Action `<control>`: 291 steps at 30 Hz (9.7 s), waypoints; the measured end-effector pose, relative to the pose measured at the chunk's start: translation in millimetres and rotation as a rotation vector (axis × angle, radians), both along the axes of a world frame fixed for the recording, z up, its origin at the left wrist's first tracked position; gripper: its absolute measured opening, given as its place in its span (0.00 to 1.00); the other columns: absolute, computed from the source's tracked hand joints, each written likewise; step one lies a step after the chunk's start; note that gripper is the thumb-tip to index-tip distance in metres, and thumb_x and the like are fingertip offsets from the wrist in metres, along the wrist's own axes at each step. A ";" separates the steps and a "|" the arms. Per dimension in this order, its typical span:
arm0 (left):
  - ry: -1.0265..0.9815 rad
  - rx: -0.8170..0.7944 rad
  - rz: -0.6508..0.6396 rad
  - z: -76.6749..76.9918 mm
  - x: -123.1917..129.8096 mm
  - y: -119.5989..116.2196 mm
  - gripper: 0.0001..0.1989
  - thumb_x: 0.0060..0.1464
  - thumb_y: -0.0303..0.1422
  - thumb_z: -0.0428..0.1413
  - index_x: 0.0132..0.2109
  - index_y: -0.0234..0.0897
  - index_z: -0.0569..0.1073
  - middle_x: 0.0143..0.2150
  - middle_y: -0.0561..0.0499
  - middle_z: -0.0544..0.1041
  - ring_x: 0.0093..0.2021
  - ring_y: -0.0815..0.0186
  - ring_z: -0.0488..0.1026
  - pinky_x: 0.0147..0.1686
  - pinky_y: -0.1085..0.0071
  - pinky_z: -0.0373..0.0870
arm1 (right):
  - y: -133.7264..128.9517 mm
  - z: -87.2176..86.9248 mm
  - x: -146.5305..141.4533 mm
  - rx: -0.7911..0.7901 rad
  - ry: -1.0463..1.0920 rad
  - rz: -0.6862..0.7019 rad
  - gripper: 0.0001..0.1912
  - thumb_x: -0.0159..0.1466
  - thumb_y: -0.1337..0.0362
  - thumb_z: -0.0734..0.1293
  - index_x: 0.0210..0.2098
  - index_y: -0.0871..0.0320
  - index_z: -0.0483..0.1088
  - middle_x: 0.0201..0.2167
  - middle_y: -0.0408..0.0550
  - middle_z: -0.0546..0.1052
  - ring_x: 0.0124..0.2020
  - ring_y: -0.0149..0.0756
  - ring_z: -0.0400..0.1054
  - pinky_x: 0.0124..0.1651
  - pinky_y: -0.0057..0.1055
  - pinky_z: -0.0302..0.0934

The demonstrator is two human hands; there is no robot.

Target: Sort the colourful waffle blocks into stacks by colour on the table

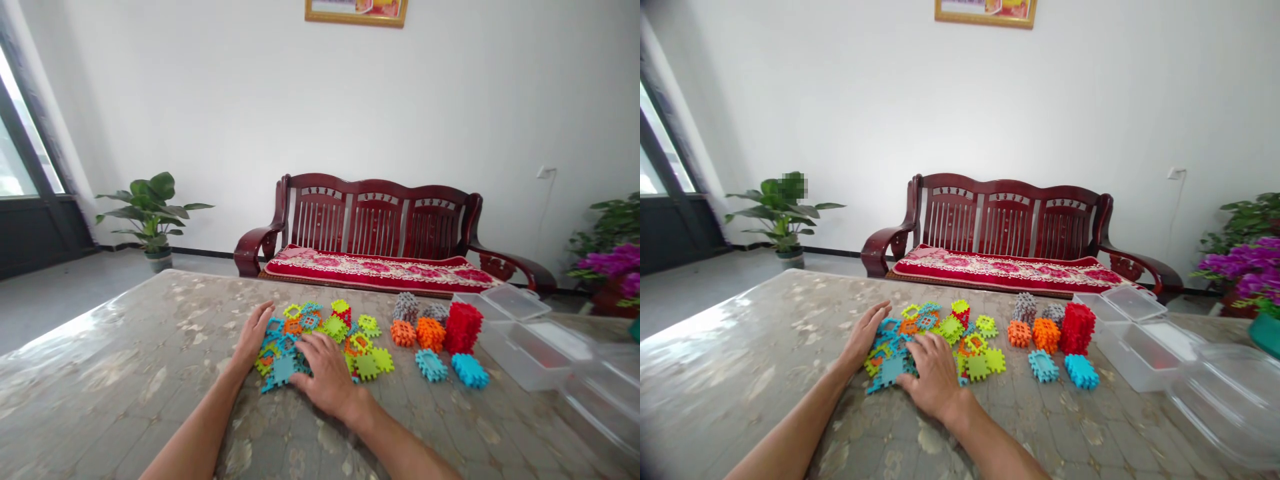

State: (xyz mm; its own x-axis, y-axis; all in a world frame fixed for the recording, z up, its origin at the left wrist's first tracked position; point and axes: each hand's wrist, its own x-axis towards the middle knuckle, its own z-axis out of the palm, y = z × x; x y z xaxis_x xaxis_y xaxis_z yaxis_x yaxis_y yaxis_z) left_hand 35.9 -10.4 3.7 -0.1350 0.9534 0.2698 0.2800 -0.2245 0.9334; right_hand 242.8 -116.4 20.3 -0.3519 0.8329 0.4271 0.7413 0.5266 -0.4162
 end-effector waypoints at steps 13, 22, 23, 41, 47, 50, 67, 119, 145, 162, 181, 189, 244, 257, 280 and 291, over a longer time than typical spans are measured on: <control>0.437 -0.050 0.117 -11.8 -14.7 6.5 0.19 0.55 0.34 0.51 0.52 0.39 0.76 0.51 0.47 0.81 0.51 0.59 0.77 0.53 0.63 0.70 | 96.1 -1.0 97.4 -0.139 -0.176 -0.282 0.32 0.60 0.76 0.57 0.62 0.57 0.67 0.64 0.51 0.67 0.65 0.40 0.58 0.67 0.37 0.49; 0.579 -0.045 0.079 -2.8 -13.3 2.0 0.17 0.55 0.32 0.51 0.49 0.40 0.79 0.50 0.49 0.81 0.51 0.60 0.77 0.53 0.67 0.69 | 91.9 2.9 108.0 -0.135 -0.191 -0.288 0.25 0.59 0.67 0.66 0.57 0.56 0.71 0.52 0.52 0.75 0.55 0.43 0.65 0.59 0.35 0.56; 0.580 -0.041 0.076 -2.7 -13.3 1.9 0.17 0.55 0.32 0.50 0.48 0.41 0.79 0.50 0.49 0.81 0.50 0.60 0.77 0.53 0.67 0.69 | 89.9 4.4 109.3 -0.131 -0.189 -0.302 0.24 0.59 0.67 0.66 0.55 0.56 0.72 0.51 0.52 0.76 0.54 0.43 0.65 0.58 0.35 0.56; 0.579 -0.016 0.048 -6.8 -14.8 5.1 0.17 0.53 0.33 0.51 0.46 0.42 0.80 0.47 0.49 0.82 0.49 0.59 0.77 0.51 0.67 0.70 | 53.5 -4.2 131.2 -0.077 -0.222 -0.459 0.23 0.60 0.73 0.63 0.54 0.56 0.73 0.51 0.53 0.78 0.52 0.45 0.70 0.57 0.39 0.59; 0.587 -0.021 0.041 -6.9 -15.4 5.4 0.17 0.53 0.33 0.50 0.46 0.41 0.79 0.47 0.49 0.82 0.49 0.59 0.77 0.51 0.67 0.69 | 48.2 -2.8 130.6 -0.042 -0.208 -0.435 0.19 0.61 0.73 0.62 0.49 0.56 0.75 0.47 0.52 0.79 0.51 0.44 0.70 0.56 0.38 0.60; 0.584 -0.024 0.043 -5.8 -15.0 4.8 0.16 0.53 0.33 0.51 0.46 0.42 0.80 0.47 0.50 0.82 0.48 0.59 0.77 0.51 0.67 0.69 | 43.8 -4.8 132.4 -0.018 -0.112 -0.443 0.19 0.61 0.74 0.62 0.48 0.54 0.75 0.46 0.50 0.79 0.50 0.43 0.70 0.55 0.38 0.61; 0.598 -0.013 0.040 -3.8 -14.1 3.5 0.16 0.54 0.35 0.51 0.45 0.43 0.80 0.47 0.49 0.82 0.49 0.59 0.76 0.52 0.67 0.68 | 21.1 -17.0 132.5 0.098 0.234 -0.503 0.16 0.57 0.72 0.62 0.43 0.55 0.73 0.43 0.49 0.78 0.46 0.41 0.73 0.52 0.38 0.66; 0.578 -0.035 0.021 -5.4 -14.0 3.6 0.17 0.54 0.32 0.51 0.47 0.39 0.80 0.49 0.48 0.81 0.51 0.60 0.76 0.55 0.66 0.68 | 89.9 17.1 70.5 -0.230 -0.261 -0.570 0.11 0.59 0.67 0.66 0.39 0.54 0.79 0.44 0.52 0.80 0.49 0.45 0.71 0.49 0.35 0.60; 0.623 -0.011 0.006 -5.9 -14.3 2.6 0.17 0.55 0.33 0.49 0.46 0.41 0.79 0.49 0.49 0.81 0.51 0.60 0.75 0.54 0.67 0.66 | 23.5 -25.0 156.9 -0.173 0.613 -0.417 0.16 0.53 0.53 0.65 0.35 0.56 0.77 0.29 0.49 0.81 0.32 0.43 0.75 0.38 0.37 0.67; 0.644 -0.011 0.006 -4.1 -15.0 3.0 0.18 0.54 0.36 0.49 0.46 0.40 0.79 0.48 0.49 0.81 0.51 0.60 0.76 0.55 0.68 0.67 | 12.2 -12.9 142.1 -0.125 0.114 -0.459 0.14 0.61 0.64 0.65 0.45 0.51 0.78 0.44 0.46 0.81 0.48 0.41 0.73 0.54 0.37 0.62; 0.652 -0.012 0.032 -6.8 -15.5 5.1 0.17 0.54 0.35 0.50 0.46 0.42 0.80 0.49 0.50 0.82 0.50 0.60 0.76 0.53 0.69 0.68 | 15.9 -22.8 143.9 0.012 0.570 -0.456 0.13 0.58 0.65 0.63 0.40 0.56 0.76 0.38 0.50 0.81 0.38 0.41 0.75 0.47 0.38 0.69; 0.655 -0.014 0.021 -7.1 -15.7 6.1 0.17 0.54 0.35 0.50 0.46 0.41 0.80 0.49 0.50 0.82 0.50 0.61 0.76 0.54 0.68 0.67 | 9.8 -17.0 143.6 0.111 0.439 -0.398 0.14 0.53 0.71 0.59 0.33 0.55 0.75 0.34 0.48 0.79 0.39 0.39 0.73 0.46 0.36 0.68; 0.682 -0.029 0.000 -4.7 -17.2 6.2 0.19 0.55 0.39 0.49 0.48 0.41 0.80 0.48 0.50 0.81 0.47 0.60 0.76 0.51 0.68 0.69 | -0.5 -9.9 140.4 -0.078 0.136 -0.326 0.19 0.57 0.72 0.67 0.48 0.56 0.76 0.46 0.50 0.80 0.49 0.40 0.73 0.55 0.37 0.64; 0.678 -0.037 -0.003 -7.9 -18.8 8.6 0.20 0.54 0.39 0.49 0.48 0.40 0.79 0.48 0.49 0.81 0.49 0.59 0.76 0.52 0.67 0.68 | 2.6 -7.1 148.7 0.081 0.197 -0.401 0.19 0.57 0.70 0.65 0.47 0.55 0.75 0.41 0.49 0.81 0.44 0.40 0.74 0.53 0.39 0.66; 0.723 -0.014 -0.010 -6.9 -21.1 11.0 0.21 0.53 0.41 0.48 0.47 0.41 0.81 0.47 0.47 0.82 0.46 0.56 0.78 0.49 0.66 0.71 | -22.4 83.0 317.1 0.228 -0.121 -1.071 0.19 0.61 0.62 0.64 0.50 0.56 0.76 0.42 0.53 0.82 0.43 0.46 0.75 0.46 0.37 0.64; 0.727 -0.020 0.006 -5.3 -20.5 9.5 0.21 0.53 0.41 0.49 0.47 0.43 0.80 0.46 0.49 0.82 0.46 0.58 0.78 0.48 0.68 0.71 | -29.0 83.5 315.7 0.277 -0.128 -1.056 0.18 0.61 0.59 0.64 0.48 0.55 0.77 0.43 0.54 0.81 0.44 0.48 0.73 0.50 0.42 0.64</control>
